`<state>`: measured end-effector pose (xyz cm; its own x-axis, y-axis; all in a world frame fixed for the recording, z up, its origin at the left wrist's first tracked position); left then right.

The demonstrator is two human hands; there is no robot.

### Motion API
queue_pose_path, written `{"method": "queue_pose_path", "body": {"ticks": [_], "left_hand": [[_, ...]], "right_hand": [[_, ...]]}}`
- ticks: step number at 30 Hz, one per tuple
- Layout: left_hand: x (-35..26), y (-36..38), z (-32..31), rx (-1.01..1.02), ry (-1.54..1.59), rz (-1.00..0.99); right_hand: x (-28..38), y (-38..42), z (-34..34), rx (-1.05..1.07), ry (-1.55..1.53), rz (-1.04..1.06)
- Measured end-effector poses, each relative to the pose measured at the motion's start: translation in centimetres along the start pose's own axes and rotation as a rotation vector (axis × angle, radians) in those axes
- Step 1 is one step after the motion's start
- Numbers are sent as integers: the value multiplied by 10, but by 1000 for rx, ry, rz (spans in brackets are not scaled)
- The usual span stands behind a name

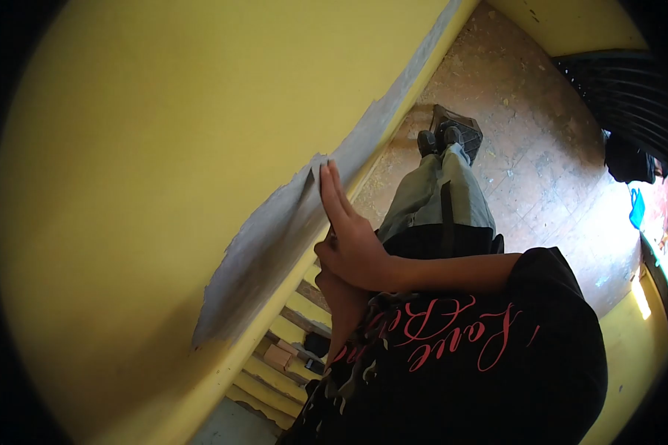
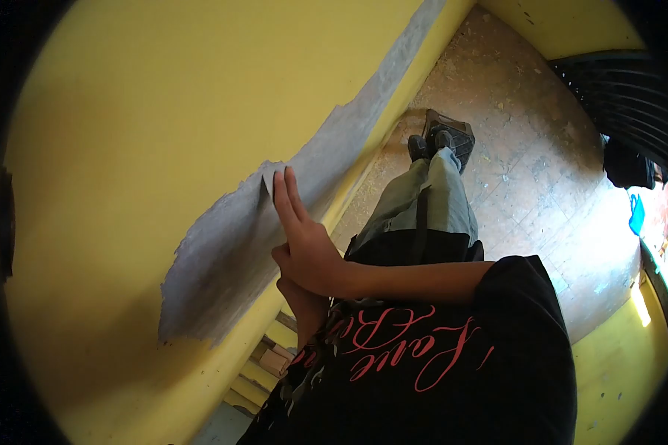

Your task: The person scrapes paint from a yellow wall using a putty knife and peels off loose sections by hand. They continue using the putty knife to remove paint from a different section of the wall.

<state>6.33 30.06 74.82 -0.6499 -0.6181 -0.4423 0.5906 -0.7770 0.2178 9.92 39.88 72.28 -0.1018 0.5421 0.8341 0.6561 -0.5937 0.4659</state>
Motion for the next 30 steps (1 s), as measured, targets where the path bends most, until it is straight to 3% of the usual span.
{"method": "queue_pose_path", "body": {"ticks": [7,8,11,13,15,20,22,24,30], "left_hand": [[-4,-6,-10,-26,97,22],[-4,-3,-8,-38,112,44],[1,-9,6,-26,9,87],[3,-13,7,44,21,101],[1,-15,7,42,43,87],[-18,-10,14,-35,-4,-3],[-17,-10,17,-5,-14,22],[-14,-11,16,52,-22,82],[-23,-16,23,139,-65,219]], "right_hand": [[-4,-10,9,-79,89,91],[0,-6,7,-16,69,-21],[-2,-1,0,-21,110,49],[-3,-1,0,26,62,-17],[-1,-1,2,-174,370,247],[-1,11,-9,-135,424,243],[0,10,-10,-136,398,279],[3,11,-6,-163,630,270],[8,2,-3,-200,641,308]]}}
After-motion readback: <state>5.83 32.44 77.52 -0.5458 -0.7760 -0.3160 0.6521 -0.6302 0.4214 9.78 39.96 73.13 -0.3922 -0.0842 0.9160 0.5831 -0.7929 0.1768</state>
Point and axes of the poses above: each hand's wrist, its own y-axis away from the middle knuckle, its own z-axis out of the back of the hand, x = y × z, the point moved 3 cm from there along -y, towards the middle knuckle, and after that the axes turned 14 degrees about -z, right-handed, at the moved point
